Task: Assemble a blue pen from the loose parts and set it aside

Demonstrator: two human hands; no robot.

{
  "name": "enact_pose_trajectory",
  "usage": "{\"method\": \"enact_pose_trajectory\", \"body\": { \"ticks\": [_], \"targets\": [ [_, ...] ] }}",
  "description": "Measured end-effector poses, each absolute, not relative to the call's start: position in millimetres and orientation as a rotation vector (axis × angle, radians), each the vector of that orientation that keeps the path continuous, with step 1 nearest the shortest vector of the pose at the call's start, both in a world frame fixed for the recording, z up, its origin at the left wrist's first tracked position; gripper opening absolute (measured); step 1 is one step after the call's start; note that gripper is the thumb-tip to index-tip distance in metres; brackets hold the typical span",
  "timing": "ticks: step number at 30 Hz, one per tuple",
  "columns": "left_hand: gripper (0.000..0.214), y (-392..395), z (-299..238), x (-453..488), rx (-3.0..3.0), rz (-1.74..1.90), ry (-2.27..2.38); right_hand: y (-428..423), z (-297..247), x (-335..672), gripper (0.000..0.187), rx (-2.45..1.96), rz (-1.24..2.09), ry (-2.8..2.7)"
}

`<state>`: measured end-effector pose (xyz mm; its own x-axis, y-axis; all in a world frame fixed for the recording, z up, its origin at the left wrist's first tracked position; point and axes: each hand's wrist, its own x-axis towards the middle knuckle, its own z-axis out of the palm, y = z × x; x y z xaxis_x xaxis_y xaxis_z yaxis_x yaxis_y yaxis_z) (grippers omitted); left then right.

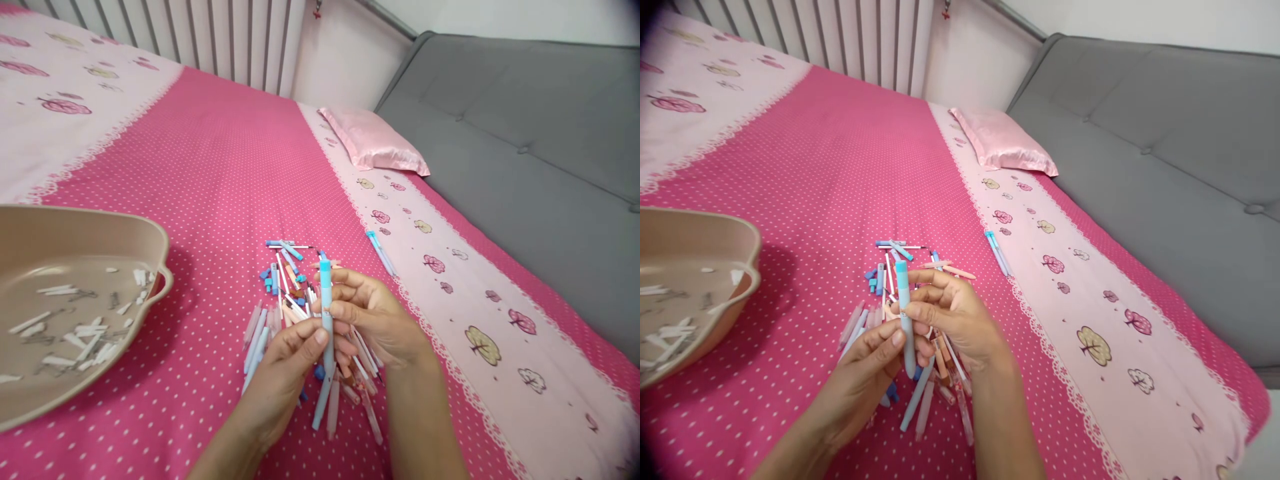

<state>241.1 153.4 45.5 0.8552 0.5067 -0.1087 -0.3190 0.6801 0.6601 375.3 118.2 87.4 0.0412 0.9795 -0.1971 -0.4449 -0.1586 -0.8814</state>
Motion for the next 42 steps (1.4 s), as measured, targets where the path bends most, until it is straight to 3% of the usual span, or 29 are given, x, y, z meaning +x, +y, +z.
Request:
{"method": "enact_pose_trajectory", "body": {
  "ticks": [13, 26, 42],
  "targets": [
    [0.028, 152.2, 48.2, 236.3, 0.623, 0.380, 0.216, 115.5, 86.4, 376.9, 0.049, -0.974, 1.602, -0.833],
    [0.027, 151.8, 41.1, 243.3, 0.775, 0.477, 0.380, 116.0, 89.6, 376.9, 0.036, -1.105, 1.466, -0.769],
    [0.016, 150.8, 41.3, 246.4, 0.836, 0.597, 0.473, 120.0, 89.0, 369.9, 0.043, -1.233, 1.470, -0.851]
  ]
}}
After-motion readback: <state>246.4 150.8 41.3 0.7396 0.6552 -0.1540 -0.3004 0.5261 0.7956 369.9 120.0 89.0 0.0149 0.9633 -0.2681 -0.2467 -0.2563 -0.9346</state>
